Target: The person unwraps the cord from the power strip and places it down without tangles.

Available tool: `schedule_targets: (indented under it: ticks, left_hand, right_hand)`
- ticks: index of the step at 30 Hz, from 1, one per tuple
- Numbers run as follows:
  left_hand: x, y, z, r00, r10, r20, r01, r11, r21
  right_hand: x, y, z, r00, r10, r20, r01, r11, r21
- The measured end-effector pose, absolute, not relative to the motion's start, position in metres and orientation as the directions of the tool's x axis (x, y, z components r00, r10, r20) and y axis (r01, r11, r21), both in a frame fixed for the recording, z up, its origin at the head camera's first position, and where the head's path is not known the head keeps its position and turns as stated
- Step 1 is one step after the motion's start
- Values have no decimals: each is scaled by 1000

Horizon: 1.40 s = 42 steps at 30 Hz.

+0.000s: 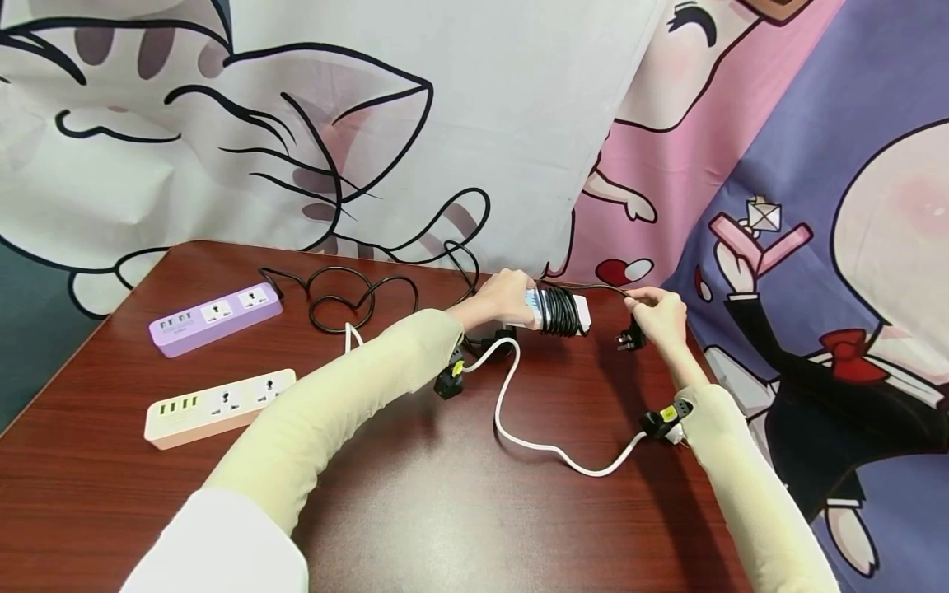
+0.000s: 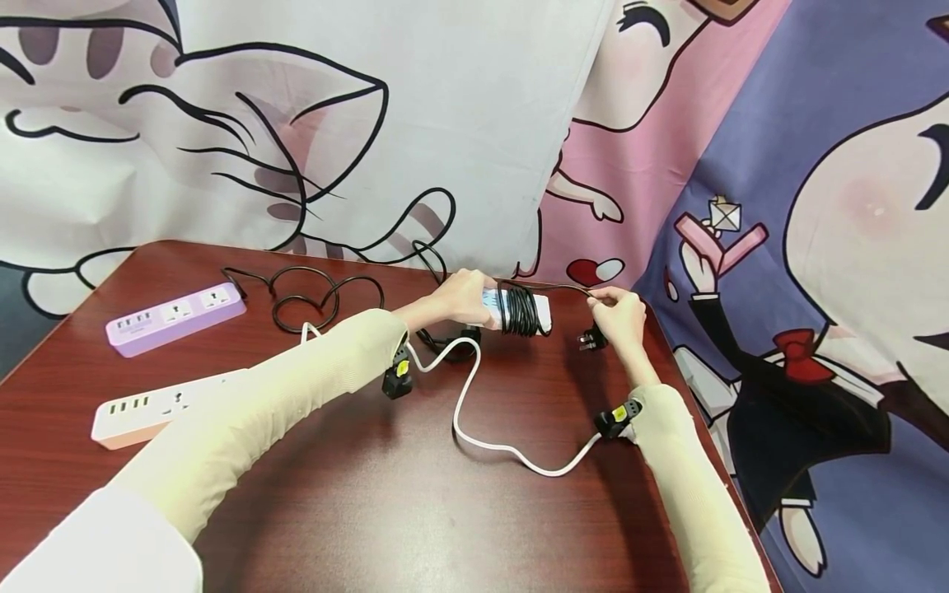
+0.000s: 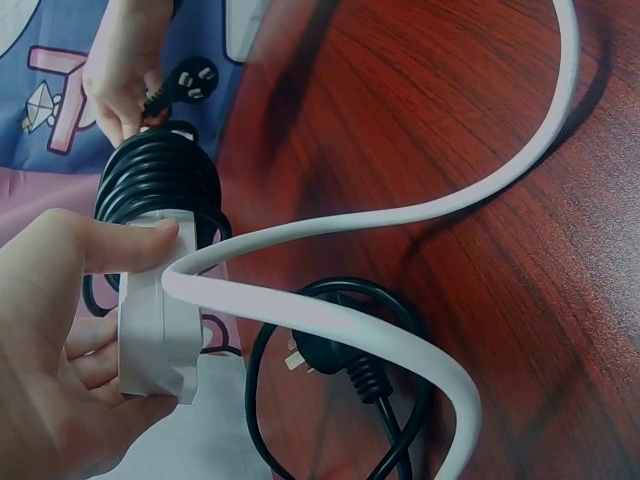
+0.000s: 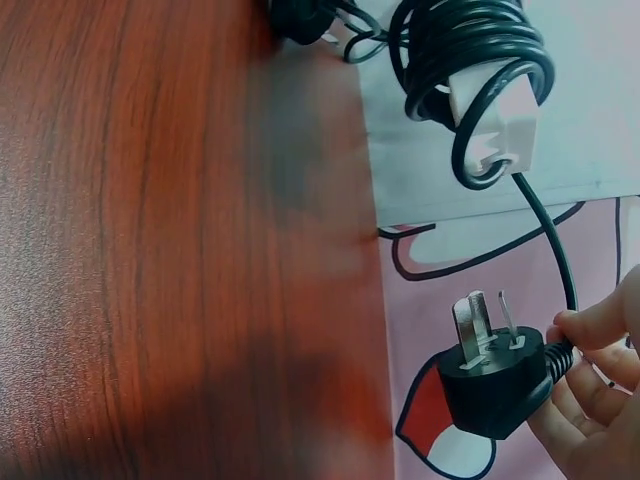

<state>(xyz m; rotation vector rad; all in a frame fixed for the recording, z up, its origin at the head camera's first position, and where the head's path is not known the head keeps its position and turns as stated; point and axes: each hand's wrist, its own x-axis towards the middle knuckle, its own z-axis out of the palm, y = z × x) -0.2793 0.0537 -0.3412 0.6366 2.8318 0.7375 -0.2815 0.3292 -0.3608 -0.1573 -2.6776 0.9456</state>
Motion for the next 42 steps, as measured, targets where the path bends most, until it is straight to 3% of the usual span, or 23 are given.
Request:
schedule_targets:
  ticks: [20, 31, 42]
  left_hand:
    - [-280, 53, -341, -917, 398, 17, 346, 776, 528]
    - [-279, 58, -340, -941, 326, 86, 325, 808, 491]
    - [-282, 55, -341, -964, 248, 100, 265, 840, 473]
  right_hand:
    - [-253, 332, -349, -913, 216, 347, -160, 594, -788]
    - [-235, 337, -341, -943, 246, 227, -115, 400, -909]
    - [-214, 357, -351, -958, 144, 247, -174, 391, -904]
